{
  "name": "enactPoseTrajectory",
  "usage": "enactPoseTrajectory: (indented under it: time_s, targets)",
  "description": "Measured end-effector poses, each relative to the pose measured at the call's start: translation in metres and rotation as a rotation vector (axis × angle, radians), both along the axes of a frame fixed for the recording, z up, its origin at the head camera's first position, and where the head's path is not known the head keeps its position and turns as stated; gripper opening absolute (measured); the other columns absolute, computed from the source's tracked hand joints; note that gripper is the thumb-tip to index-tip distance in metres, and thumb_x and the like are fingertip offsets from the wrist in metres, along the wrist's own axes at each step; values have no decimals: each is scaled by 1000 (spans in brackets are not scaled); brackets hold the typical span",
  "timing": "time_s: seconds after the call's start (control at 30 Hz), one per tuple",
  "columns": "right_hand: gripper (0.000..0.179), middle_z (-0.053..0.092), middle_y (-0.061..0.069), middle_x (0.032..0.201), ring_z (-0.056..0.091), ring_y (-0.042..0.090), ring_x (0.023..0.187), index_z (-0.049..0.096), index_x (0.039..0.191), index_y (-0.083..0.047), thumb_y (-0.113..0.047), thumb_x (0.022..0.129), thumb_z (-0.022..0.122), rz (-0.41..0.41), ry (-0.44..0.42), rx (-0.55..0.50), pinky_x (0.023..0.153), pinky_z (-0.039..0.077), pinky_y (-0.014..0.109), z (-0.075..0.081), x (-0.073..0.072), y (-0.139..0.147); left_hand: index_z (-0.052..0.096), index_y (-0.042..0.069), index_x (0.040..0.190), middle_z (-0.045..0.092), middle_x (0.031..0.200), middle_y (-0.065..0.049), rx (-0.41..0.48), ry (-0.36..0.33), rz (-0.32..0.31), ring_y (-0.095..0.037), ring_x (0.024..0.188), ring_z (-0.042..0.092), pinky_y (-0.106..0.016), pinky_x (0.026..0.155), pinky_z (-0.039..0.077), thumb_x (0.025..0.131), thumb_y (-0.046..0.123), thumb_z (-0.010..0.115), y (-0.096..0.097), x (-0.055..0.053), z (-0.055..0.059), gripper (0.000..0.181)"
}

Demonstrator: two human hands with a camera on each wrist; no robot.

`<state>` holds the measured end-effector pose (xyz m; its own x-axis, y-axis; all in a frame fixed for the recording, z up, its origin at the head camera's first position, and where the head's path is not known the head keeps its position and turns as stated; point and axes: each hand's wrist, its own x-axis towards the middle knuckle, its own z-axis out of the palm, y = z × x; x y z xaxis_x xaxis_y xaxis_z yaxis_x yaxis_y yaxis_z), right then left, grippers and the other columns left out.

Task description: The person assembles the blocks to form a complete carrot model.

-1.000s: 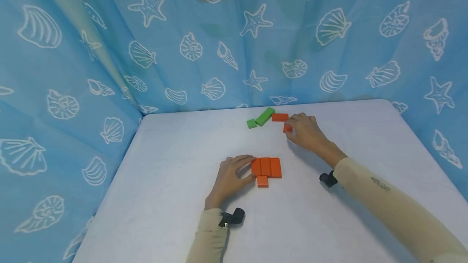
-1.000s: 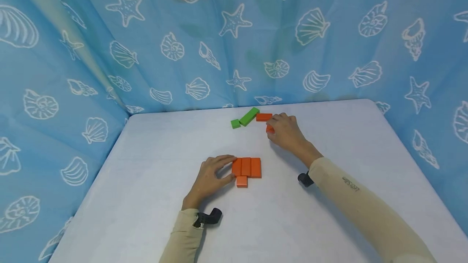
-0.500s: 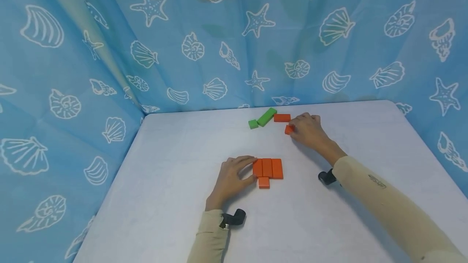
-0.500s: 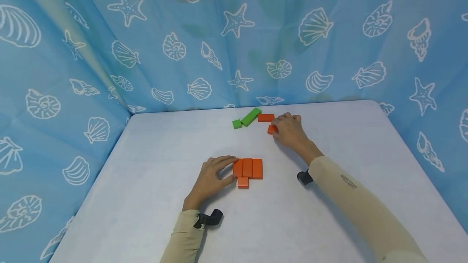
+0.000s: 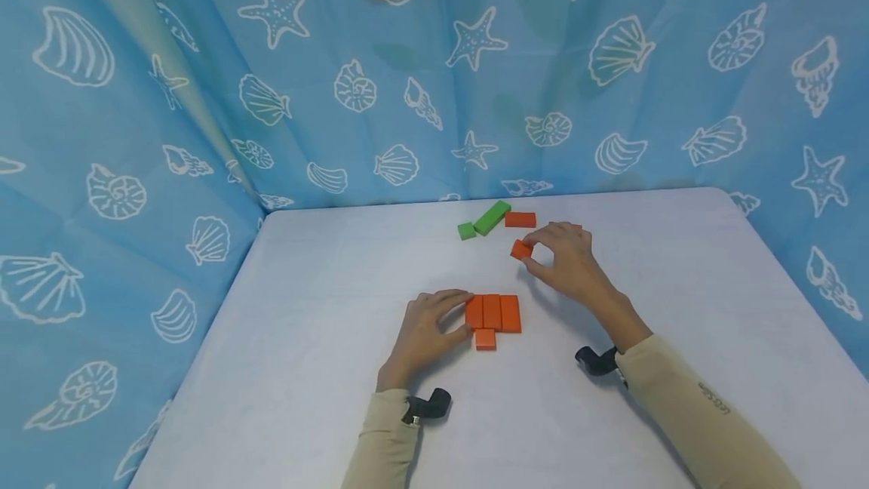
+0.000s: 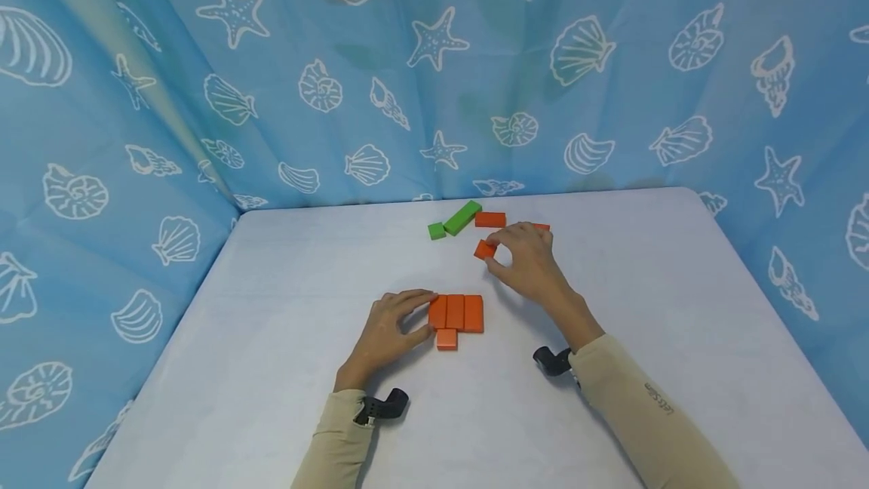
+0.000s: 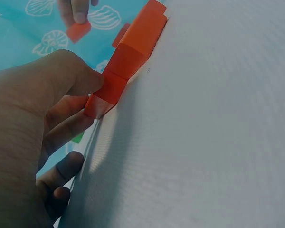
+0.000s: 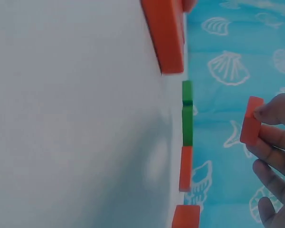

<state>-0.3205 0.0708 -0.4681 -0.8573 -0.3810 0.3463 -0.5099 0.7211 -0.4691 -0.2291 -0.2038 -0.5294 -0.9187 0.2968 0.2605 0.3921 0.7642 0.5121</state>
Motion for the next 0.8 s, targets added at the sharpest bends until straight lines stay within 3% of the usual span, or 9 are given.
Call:
enactPoseTrajectory:
  time_s: [0.17, 0.47, 0.8]
  targets:
    - [29, 67, 9, 113, 46, 35, 124, 70, 113, -11, -16, 85, 76, 14, 22, -9, 100, 26, 63, -3, 12, -1, 63, 27, 137, 57, 140, 9, -10, 4, -7, -18, 110, 52, -42, 95, 39, 90, 38, 68, 0, 2, 2, 49]
    - [29, 66, 5, 111, 50, 30, 119, 71, 113, -12, -16, 85, 77, 124, 48, -61, 102, 25, 62, 7, 33, -11, 63, 26, 137, 57, 140, 9, -2, -2, 0, -17, 111, 51, -42, 96, 38, 90, 36, 68, -1, 1, 6, 48]
    - [29, 66, 1, 112, 49, 25, 118, 71, 114, -14, -19, 86, 77, 208, 2, -23, 97, 30, 53, 2, 51, -14, 64, 27, 136, 59, 138, 10, 1, 26, -10, -17, 108, 53, -42, 94, 39, 89, 36, 69, 2, -1, -3, 47]
